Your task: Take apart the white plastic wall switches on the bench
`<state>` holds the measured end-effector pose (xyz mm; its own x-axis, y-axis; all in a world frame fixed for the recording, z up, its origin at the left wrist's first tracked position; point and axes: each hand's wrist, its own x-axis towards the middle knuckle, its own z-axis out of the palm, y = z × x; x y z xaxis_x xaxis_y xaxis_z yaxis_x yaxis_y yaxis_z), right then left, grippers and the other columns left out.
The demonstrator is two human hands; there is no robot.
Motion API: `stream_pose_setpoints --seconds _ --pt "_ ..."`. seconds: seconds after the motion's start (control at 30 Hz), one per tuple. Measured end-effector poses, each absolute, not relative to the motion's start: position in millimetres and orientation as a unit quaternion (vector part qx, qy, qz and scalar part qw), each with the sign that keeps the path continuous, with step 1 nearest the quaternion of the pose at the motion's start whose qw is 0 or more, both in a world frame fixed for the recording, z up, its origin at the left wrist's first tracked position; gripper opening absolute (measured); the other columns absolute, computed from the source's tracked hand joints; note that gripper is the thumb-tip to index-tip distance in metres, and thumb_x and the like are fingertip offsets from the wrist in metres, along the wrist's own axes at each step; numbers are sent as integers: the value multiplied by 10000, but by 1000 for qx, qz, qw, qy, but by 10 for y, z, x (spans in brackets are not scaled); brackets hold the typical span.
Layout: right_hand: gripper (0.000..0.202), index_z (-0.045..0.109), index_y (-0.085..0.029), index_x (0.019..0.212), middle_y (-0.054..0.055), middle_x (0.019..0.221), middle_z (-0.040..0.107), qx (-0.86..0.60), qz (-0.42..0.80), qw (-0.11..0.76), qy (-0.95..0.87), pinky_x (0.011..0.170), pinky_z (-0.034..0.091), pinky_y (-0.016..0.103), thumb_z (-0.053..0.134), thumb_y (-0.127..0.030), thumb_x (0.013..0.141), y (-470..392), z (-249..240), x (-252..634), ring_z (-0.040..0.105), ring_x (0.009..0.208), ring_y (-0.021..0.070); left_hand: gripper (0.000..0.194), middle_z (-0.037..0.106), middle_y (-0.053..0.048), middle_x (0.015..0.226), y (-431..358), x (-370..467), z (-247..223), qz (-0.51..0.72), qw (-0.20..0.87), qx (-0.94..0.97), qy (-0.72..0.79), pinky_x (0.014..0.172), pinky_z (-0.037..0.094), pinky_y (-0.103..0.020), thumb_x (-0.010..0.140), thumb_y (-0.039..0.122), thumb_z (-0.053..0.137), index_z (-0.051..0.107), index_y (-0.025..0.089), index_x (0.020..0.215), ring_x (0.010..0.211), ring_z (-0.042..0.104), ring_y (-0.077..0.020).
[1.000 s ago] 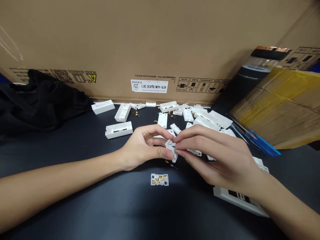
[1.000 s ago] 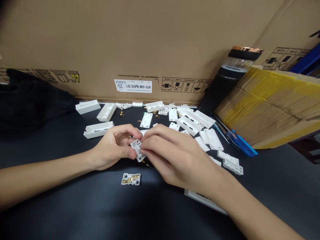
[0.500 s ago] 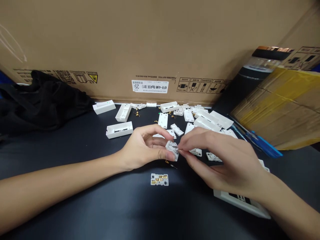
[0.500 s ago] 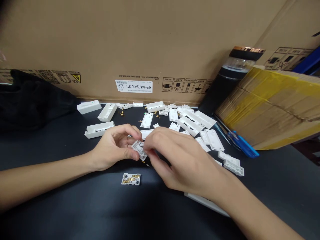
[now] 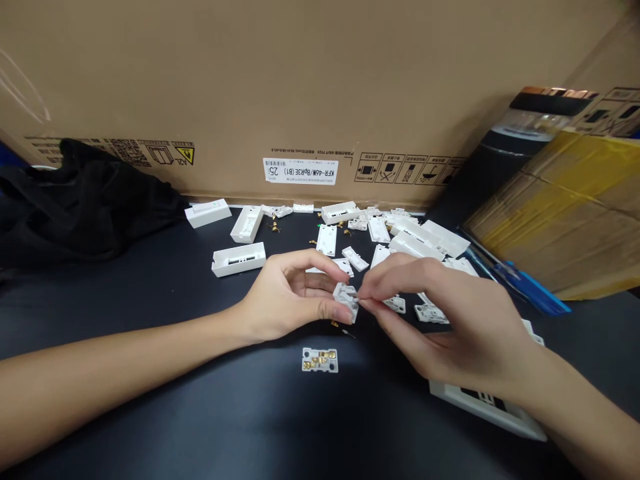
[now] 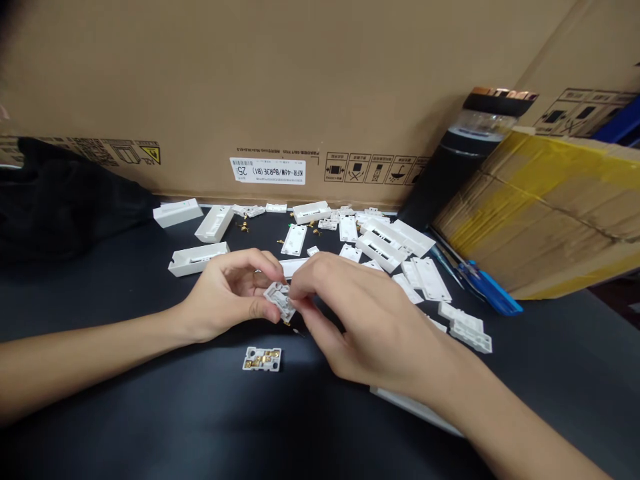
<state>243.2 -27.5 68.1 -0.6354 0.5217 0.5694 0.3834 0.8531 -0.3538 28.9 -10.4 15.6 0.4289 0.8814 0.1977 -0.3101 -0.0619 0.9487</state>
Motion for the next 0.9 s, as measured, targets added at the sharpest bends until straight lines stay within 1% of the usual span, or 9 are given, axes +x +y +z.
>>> stream_pose_setpoints --seconds 0.2,0.33,0.4,0.57,0.7,0.9 --pt "260 510 -235 981 14 857 659 -254 104 347 -897 670 514 279 569 -13 859 -277 673 2431 648 786 152 355 709 0 765 -111 289 159 470 634 553 267 643 621 -254 605 166 935 690 156 861 675 713 -144" --pt "302 454 -240 954 7 881 656 -274 91 341 -895 650 499 261 570 6 823 -286 642 2433 658 789 146 346 714 2 767 -111 291 158 473 635 550 267 642 622 -249 602 147 931 698 157 857 672 713 -139" --pt "325 422 -246 950 10 909 644 -284 103 345 -889 637 496 255 573 7 813 -294 614 2426 659 799 147 346 721 -1 774 -105 293 159 475 635 548 266 657 626 -247 595 132 929 707 159 860 697 721 -145" --pt "304 370 -255 939 8 899 596 -286 142 361 -876 628 494 243 552 -25 858 -315 564 2377 645 799 139 346 742 -1 789 -99 297 166 485 642 537 254 691 641 -210 586 59 913 726 158 859 741 745 -140" --pt "338 328 -253 897 -10 888 603 -294 131 357 -877 619 462 211 561 -13 848 -327 575 2346 648 802 115 316 746 -3 774 -115 300 171 477 653 531 253 675 654 -218 611 71 909 718 145 852 705 754 -148" --pt "353 302 -249 864 -31 869 615 -300 129 362 -873 613 435 192 575 -25 858 -337 527 2319 627 767 85 301 752 10 762 -124 303 173 484 667 510 248 668 648 -183 635 48 891 719 138 865 697 761 -135"
